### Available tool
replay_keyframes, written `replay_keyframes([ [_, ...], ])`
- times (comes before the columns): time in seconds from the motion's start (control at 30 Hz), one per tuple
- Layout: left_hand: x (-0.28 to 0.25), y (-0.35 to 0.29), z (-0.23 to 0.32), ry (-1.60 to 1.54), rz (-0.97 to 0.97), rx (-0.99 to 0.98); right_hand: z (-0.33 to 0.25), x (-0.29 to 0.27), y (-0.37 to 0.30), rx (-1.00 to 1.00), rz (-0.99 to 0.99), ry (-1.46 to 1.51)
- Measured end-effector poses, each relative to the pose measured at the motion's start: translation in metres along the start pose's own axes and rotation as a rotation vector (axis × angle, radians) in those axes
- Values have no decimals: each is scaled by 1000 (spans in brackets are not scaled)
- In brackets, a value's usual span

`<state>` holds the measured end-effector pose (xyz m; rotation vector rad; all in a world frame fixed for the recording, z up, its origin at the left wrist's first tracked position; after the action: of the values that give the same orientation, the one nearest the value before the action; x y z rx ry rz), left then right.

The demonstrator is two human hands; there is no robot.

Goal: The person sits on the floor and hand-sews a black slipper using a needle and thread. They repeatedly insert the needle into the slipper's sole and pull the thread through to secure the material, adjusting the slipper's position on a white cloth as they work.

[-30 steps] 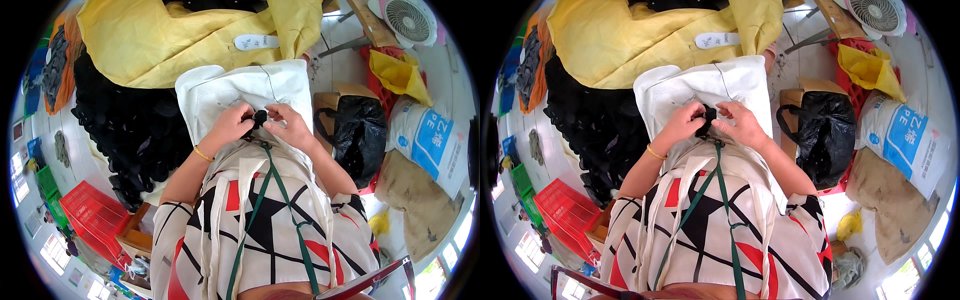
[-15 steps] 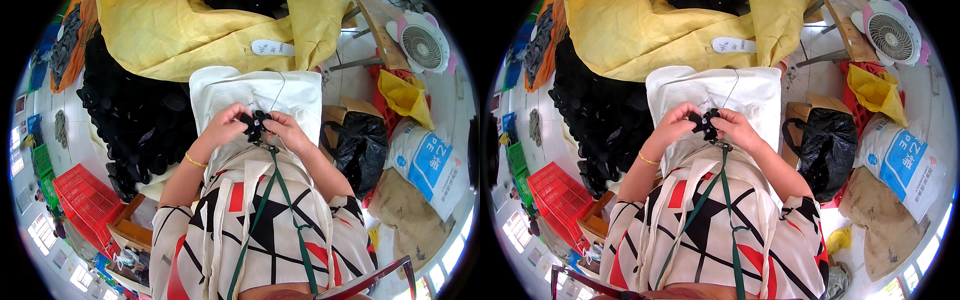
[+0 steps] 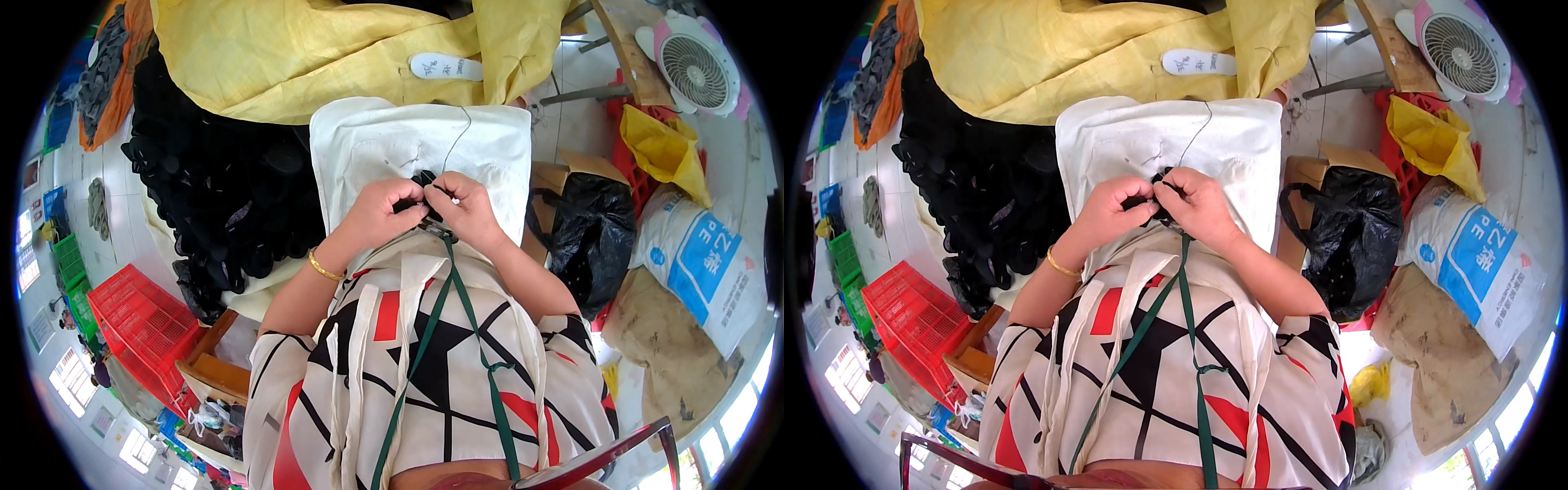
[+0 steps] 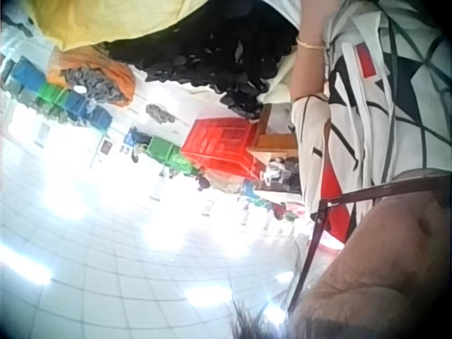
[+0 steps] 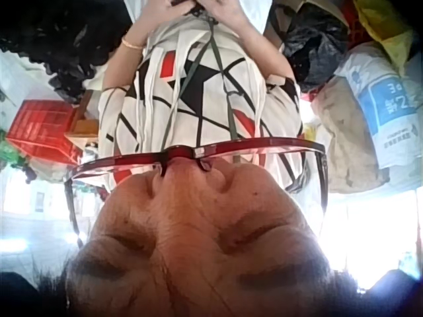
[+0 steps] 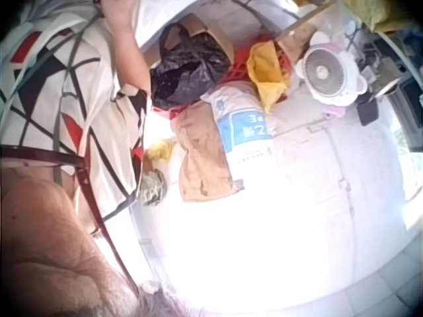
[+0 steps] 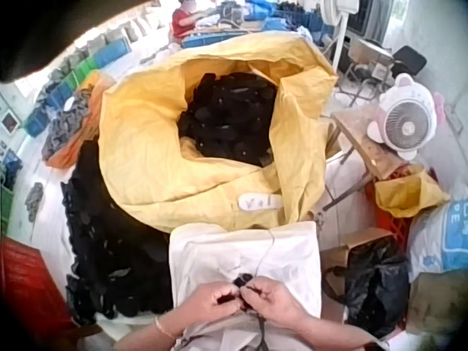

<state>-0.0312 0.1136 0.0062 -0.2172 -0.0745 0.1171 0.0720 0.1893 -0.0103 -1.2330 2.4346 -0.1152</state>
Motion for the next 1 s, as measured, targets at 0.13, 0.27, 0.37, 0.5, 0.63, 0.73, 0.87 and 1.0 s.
replay_keyframes([
  [0.13,1,-3,-14,-14,-12,-92,37,26,-4,281,19,413],
  [0.27,-6,-3,-40,-431,96,-237,48,22,3,334,50,626],
  [0.37,-8,2,-38,-562,180,-126,55,12,8,400,223,787],
  [0.5,-6,7,-42,-575,299,-102,19,18,11,292,210,899],
  [0.63,-11,7,-37,-581,391,-107,22,29,8,295,210,855],
  [0.73,-22,6,-39,-639,437,-83,30,36,7,280,9,592],
  [0.87,-33,5,-51,-655,366,-211,37,13,11,170,11,428],
  [1.0,-21,3,-47,-122,114,-287,-12,-18,19,-105,94,12],
])
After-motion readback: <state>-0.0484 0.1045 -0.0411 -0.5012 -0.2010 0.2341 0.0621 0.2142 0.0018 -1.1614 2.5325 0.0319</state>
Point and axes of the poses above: each hand's wrist, its own y-axis towards the middle knuckle, its own x-axis out of the palm, z = x × y, the point moved 10 cm from there along y, towards the middle knuckle, and after that the axes turned 13 degrees about -y, right-handed, at the moved point
